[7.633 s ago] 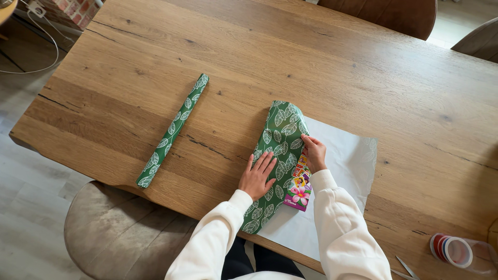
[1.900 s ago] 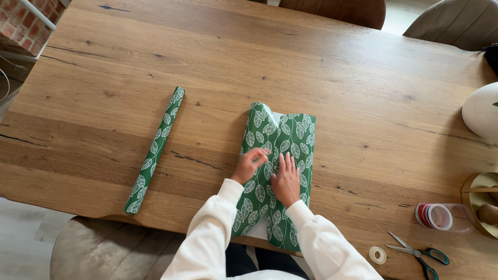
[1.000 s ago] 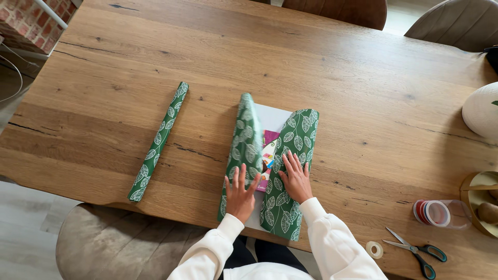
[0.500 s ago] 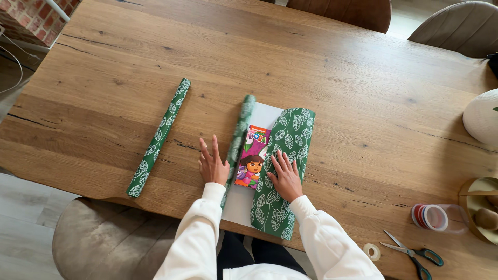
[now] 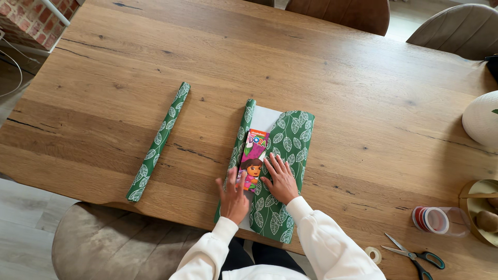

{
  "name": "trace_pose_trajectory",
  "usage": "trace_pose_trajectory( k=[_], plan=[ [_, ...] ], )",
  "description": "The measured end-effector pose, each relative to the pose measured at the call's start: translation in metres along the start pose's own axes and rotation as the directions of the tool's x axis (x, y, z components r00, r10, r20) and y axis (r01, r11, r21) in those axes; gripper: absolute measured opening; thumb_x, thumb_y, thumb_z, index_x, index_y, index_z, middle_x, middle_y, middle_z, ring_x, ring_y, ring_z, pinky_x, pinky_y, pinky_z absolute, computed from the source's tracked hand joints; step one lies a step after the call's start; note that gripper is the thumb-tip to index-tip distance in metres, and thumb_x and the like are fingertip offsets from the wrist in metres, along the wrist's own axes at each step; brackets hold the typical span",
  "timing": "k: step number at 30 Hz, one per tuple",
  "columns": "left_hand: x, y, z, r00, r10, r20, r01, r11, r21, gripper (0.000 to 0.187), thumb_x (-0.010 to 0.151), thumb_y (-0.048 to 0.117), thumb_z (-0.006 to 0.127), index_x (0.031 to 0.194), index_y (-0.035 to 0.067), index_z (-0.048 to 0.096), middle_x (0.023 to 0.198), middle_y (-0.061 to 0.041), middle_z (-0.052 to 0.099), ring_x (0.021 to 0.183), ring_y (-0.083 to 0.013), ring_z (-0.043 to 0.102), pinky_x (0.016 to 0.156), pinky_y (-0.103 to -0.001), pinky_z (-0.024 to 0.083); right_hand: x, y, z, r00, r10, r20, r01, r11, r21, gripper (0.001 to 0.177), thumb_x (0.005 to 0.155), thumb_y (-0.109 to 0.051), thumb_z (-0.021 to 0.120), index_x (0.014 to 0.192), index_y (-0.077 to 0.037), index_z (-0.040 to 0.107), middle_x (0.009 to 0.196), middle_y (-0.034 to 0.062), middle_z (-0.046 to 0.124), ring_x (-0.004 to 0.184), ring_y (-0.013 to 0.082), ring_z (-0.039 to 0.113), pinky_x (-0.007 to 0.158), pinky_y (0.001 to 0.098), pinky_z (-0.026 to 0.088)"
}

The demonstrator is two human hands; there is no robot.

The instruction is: The person wraps a Dora the Explorer game box with green leaf-patterned wrapping paper. They measure and cut the paper using scissors, then fold and tape the paper around the box.

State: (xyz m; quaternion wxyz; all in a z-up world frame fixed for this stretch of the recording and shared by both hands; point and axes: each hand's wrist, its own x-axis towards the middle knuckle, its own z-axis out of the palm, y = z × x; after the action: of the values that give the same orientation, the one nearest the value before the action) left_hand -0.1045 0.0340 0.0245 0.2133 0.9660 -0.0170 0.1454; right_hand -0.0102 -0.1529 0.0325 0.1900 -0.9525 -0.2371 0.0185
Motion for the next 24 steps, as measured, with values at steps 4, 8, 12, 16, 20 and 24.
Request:
trace_pose_trajectory(
  k=[4,8,12,16,20,24],
  plan=[
    [0.030,0.010,0.031,0.993,0.095,0.072,-0.044,0.855,-0.516,0.090,0.086,-0.006,0.059,0.164,0.013,0.016,0.168,-0.018,0.031,0.151,-0.0361,0.039,0.124,-0.052,0.033,-0.004,0.007,0.006,0.999,-0.034,0.001,0.034,0.999,0.037,0.066,0.097,-0.040,0.060,0.155,-0.015,0.041,0.165,0.0091,0.032,0.153,0.0326,0.026,0.123,0.0496,0.021],
    [0.059,0.010,0.052,0.981,0.141,0.131,-0.042,0.821,-0.569,0.090,0.088,-0.011,0.053,0.166,0.010,0.012,0.158,-0.018,0.046,0.144,-0.0326,0.050,0.128,-0.055,0.024,-0.018,0.037,0.019,0.997,-0.055,-0.051,0.063,0.985,0.161,0.055,0.101,-0.030,0.057,0.153,-0.013,0.047,0.168,0.0050,0.038,0.156,0.0255,0.034,0.130,0.0439,0.025],
    [0.062,0.003,0.056,0.971,0.240,-0.020,-0.226,0.877,-0.425,0.079,0.086,-0.007,0.058,0.155,0.017,0.027,0.162,-0.025,0.044,0.144,-0.0370,0.050,0.124,-0.052,0.023,-0.037,0.086,0.031,0.826,0.290,-0.483,-0.057,0.896,0.440,0.064,0.102,-0.031,0.057,0.159,-0.009,0.035,0.168,0.0145,0.031,0.157,0.0291,0.029,0.127,0.0419,0.025],
    [0.065,0.004,0.052,0.981,0.102,0.166,0.019,0.798,-0.602,0.091,0.090,-0.009,0.053,0.166,0.014,0.008,0.150,-0.011,0.054,0.138,-0.0297,0.058,0.129,-0.051,0.021,-0.034,0.126,0.037,0.738,0.673,0.057,-0.186,0.121,0.975,0.074,0.105,-0.043,0.039,0.165,-0.017,0.004,0.170,0.0101,0.023,0.156,0.0251,0.022,0.124,0.0375,0.020],
    [0.068,0.009,0.040,0.973,0.077,0.219,0.092,0.738,-0.668,0.091,0.089,-0.009,0.051,0.165,0.015,0.007,0.161,-0.014,0.040,0.137,-0.0277,0.059,0.114,-0.045,0.043,-0.021,0.126,0.051,0.786,0.606,0.123,-0.146,-0.011,0.989,0.079,0.105,-0.054,0.030,0.167,-0.018,-0.002,0.171,0.0075,0.016,0.157,0.0243,0.018,0.124,0.0365,0.019],
    [0.076,0.007,0.034,0.978,0.118,0.170,0.040,0.700,-0.713,0.091,0.089,-0.009,0.050,0.164,0.014,0.005,0.167,-0.016,0.031,0.133,-0.0298,0.061,0.106,-0.043,0.052,-0.014,0.116,0.054,0.821,0.568,0.053,-0.077,0.018,0.997,0.080,0.105,-0.053,0.036,0.165,-0.014,0.003,0.172,0.0102,0.020,0.157,0.0275,0.024,0.125,0.0381,0.021]
  ],
)
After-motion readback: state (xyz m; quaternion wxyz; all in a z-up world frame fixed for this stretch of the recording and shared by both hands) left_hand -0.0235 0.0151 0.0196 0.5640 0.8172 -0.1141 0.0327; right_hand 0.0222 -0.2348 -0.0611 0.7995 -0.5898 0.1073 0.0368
